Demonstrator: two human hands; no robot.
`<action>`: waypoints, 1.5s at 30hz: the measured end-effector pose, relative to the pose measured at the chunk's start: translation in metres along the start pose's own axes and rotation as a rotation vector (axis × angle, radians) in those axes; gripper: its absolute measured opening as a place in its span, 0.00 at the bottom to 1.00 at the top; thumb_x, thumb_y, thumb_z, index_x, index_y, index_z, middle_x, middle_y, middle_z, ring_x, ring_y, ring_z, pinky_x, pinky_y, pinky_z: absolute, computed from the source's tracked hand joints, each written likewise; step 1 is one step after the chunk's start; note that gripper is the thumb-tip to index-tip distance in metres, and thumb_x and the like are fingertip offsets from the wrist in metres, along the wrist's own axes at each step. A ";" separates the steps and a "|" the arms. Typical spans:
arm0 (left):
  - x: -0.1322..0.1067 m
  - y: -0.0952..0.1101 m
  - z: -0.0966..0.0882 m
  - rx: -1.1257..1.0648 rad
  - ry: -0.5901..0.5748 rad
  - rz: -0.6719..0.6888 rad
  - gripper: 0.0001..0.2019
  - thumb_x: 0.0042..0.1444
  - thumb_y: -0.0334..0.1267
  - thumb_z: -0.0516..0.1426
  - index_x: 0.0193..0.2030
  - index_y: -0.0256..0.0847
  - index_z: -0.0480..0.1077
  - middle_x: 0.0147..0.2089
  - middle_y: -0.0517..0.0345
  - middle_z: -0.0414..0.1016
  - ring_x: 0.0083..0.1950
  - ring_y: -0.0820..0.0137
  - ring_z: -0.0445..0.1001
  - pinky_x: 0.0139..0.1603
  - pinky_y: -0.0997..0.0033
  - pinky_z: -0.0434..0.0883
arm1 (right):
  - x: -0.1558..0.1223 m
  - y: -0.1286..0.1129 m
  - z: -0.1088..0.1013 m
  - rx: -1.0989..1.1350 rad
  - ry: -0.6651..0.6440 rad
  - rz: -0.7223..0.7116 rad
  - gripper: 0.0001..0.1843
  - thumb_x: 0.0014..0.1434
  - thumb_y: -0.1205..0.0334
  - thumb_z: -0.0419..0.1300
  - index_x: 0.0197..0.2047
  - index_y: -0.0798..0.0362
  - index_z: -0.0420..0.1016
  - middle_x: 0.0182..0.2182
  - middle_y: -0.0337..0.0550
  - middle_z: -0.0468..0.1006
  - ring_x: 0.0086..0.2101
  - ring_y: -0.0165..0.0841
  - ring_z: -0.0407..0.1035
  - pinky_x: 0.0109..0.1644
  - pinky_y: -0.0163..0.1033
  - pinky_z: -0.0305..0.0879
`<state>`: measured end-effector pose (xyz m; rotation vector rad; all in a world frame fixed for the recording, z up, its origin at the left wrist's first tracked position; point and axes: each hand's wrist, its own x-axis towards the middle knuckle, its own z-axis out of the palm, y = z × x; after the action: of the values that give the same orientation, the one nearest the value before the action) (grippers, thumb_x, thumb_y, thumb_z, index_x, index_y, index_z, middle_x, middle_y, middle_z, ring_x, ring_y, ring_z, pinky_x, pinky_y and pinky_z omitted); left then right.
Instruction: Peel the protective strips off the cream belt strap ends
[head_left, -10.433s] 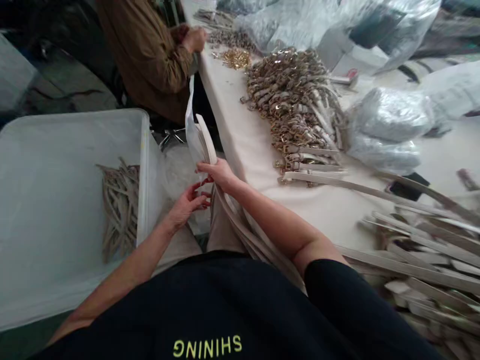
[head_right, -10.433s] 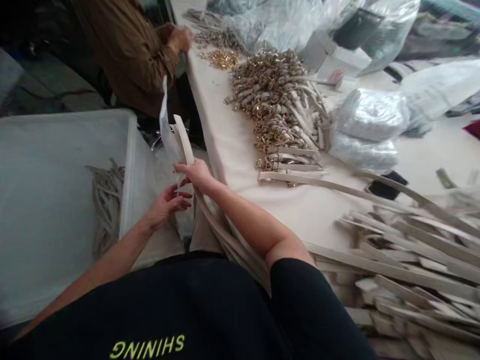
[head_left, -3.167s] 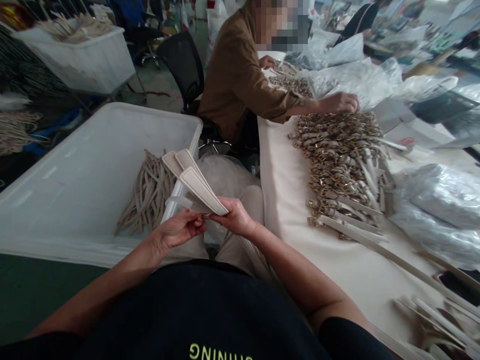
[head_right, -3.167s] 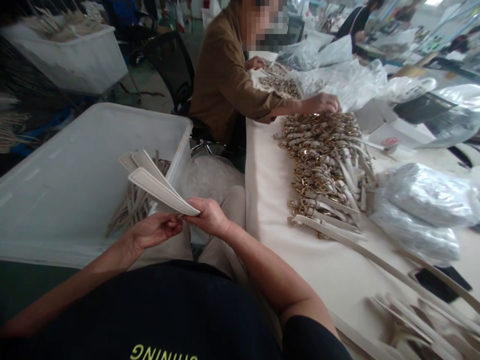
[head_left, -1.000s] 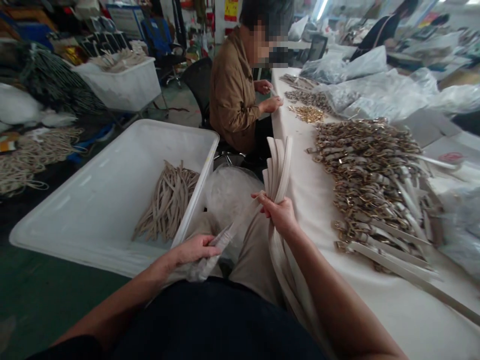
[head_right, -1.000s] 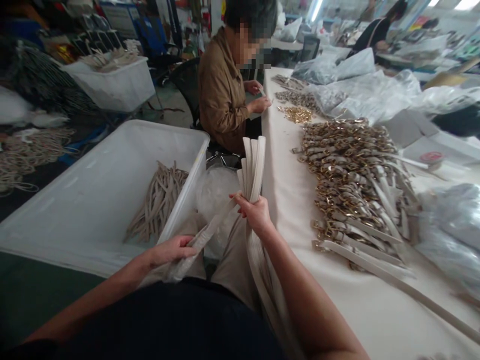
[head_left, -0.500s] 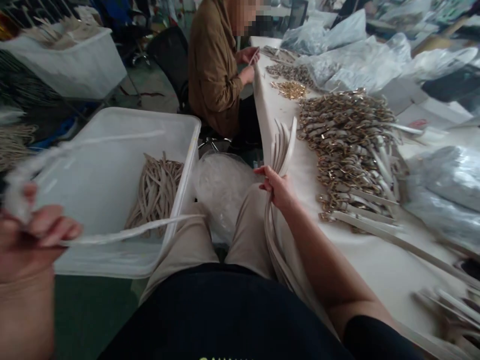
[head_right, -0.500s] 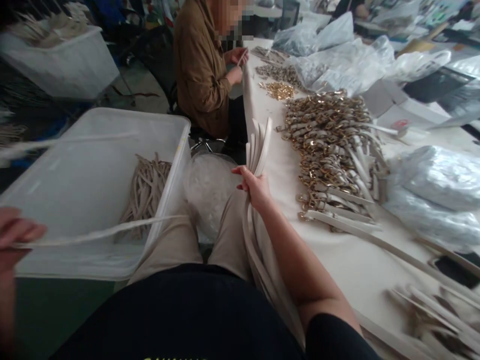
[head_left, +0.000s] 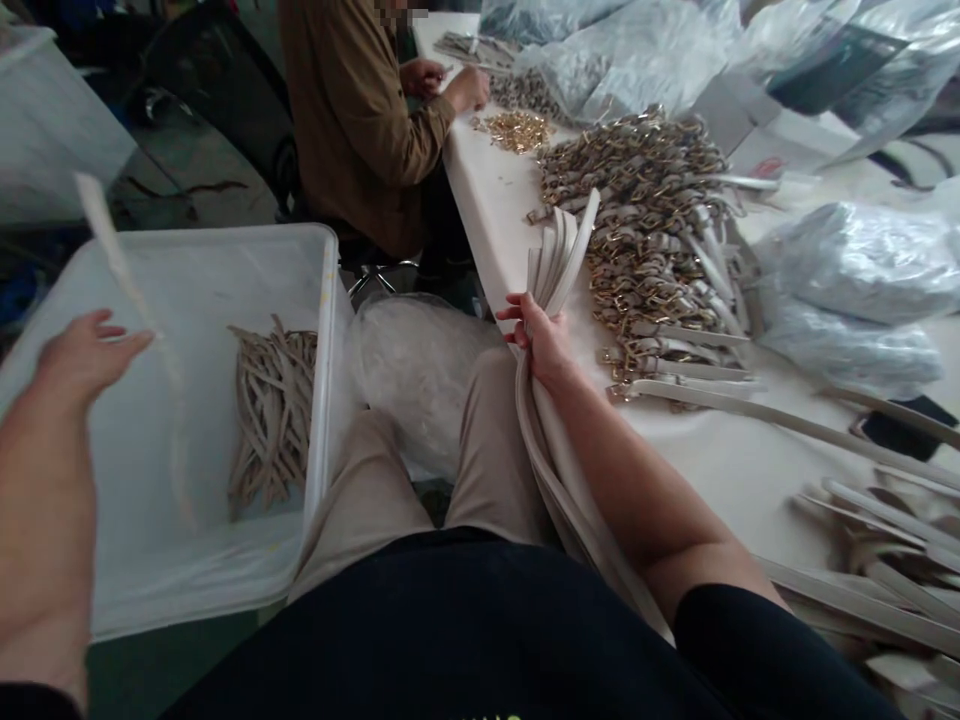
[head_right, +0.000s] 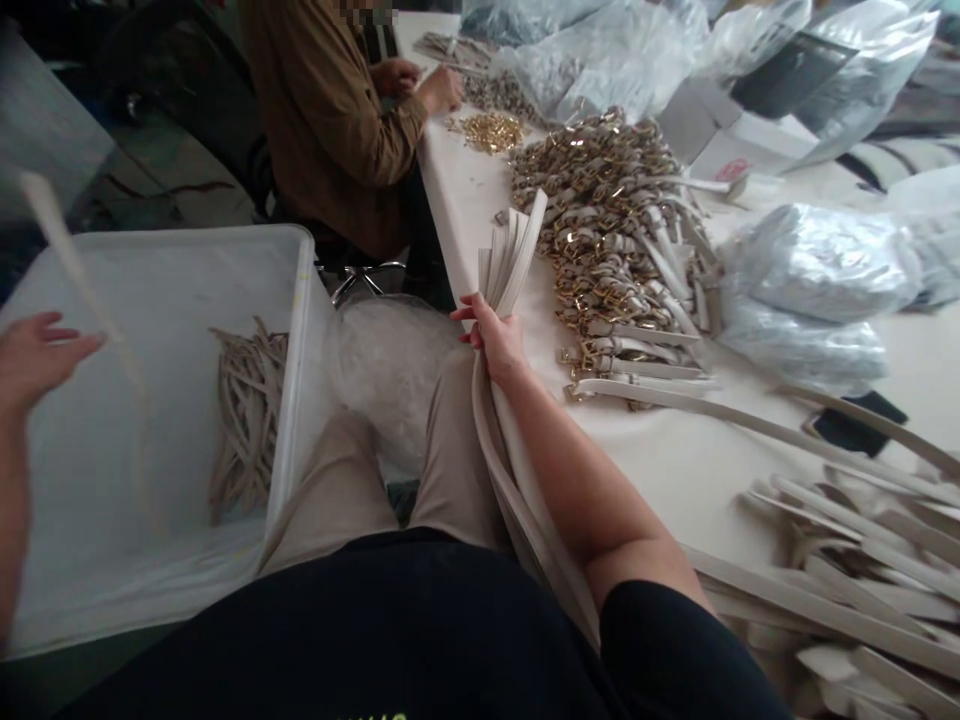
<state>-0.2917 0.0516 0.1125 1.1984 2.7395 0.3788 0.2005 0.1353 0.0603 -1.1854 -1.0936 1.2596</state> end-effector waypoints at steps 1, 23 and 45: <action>0.008 0.012 0.022 -0.056 -0.025 -0.016 0.25 0.68 0.44 0.55 0.66 0.30 0.63 0.59 0.53 0.78 0.58 0.61 0.76 0.63 0.49 0.70 | 0.000 0.001 0.000 -0.005 0.005 -0.009 0.30 0.54 0.33 0.64 0.41 0.53 0.78 0.31 0.42 0.82 0.17 0.22 0.56 0.30 0.36 0.71; -0.019 0.097 0.342 0.116 -0.601 0.170 0.14 0.60 0.38 0.57 0.49 0.37 0.80 0.54 0.39 0.81 0.60 0.51 0.76 0.55 0.61 0.71 | -0.004 -0.003 0.007 -0.109 -0.021 0.050 0.30 0.53 0.32 0.64 0.36 0.54 0.81 0.27 0.41 0.80 0.16 0.23 0.58 0.28 0.37 0.73; -0.044 0.108 0.347 0.069 -0.698 0.117 0.23 0.65 0.47 0.51 0.55 0.32 0.76 0.59 0.33 0.77 0.63 0.48 0.74 0.59 0.57 0.70 | -0.005 0.000 0.004 -0.088 -0.068 0.090 0.26 0.54 0.36 0.65 0.33 0.55 0.79 0.27 0.44 0.80 0.17 0.25 0.62 0.20 0.33 0.64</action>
<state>-0.1114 0.1510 -0.1901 1.2149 2.0998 -0.1162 0.1966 0.1300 0.0605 -1.2780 -1.1663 1.3409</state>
